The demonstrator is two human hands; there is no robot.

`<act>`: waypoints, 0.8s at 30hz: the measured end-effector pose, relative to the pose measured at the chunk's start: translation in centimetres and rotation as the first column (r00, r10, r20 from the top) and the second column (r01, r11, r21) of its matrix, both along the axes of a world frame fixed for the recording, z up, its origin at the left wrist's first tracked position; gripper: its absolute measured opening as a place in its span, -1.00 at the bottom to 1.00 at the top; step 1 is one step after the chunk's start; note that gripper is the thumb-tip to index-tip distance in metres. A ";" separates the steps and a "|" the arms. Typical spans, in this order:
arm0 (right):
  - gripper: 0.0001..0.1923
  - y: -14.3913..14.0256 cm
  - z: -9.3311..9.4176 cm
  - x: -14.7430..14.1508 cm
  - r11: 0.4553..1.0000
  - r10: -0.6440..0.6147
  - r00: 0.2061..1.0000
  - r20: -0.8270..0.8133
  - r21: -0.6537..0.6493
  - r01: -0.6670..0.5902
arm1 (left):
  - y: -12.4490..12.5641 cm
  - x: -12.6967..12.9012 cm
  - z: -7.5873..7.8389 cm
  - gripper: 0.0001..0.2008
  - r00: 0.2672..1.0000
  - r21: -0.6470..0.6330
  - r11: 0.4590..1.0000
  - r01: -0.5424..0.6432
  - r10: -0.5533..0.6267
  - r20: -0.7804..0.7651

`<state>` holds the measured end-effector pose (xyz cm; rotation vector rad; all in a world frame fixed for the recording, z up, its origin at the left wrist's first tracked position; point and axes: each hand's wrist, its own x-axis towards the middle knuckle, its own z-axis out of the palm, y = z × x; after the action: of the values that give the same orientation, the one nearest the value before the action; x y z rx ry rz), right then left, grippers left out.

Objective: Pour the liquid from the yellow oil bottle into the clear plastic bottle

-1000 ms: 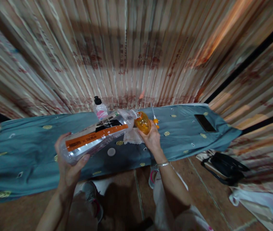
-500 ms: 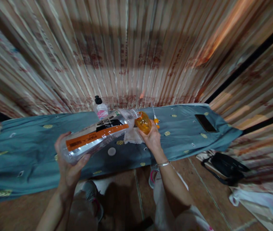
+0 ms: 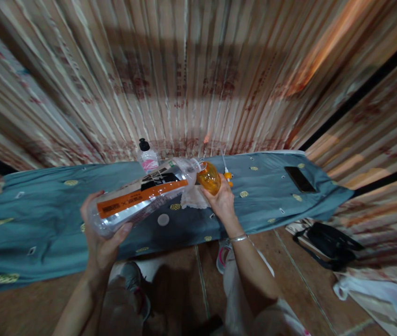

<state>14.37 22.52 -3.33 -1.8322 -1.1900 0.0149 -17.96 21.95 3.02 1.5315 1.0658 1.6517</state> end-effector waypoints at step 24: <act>-0.05 0.0 -0.2 0.0 1.000 0.007 1.000 0.003 0.004 -0.007 | 0.3 -0.3 -0.5 -0.05 0.999 0.004 1.000 -0.031 0.031 -0.029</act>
<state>14.41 22.52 -3.49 -1.8258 -1.1975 0.0137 -18.22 22.23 2.53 1.5533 1.1075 1.6571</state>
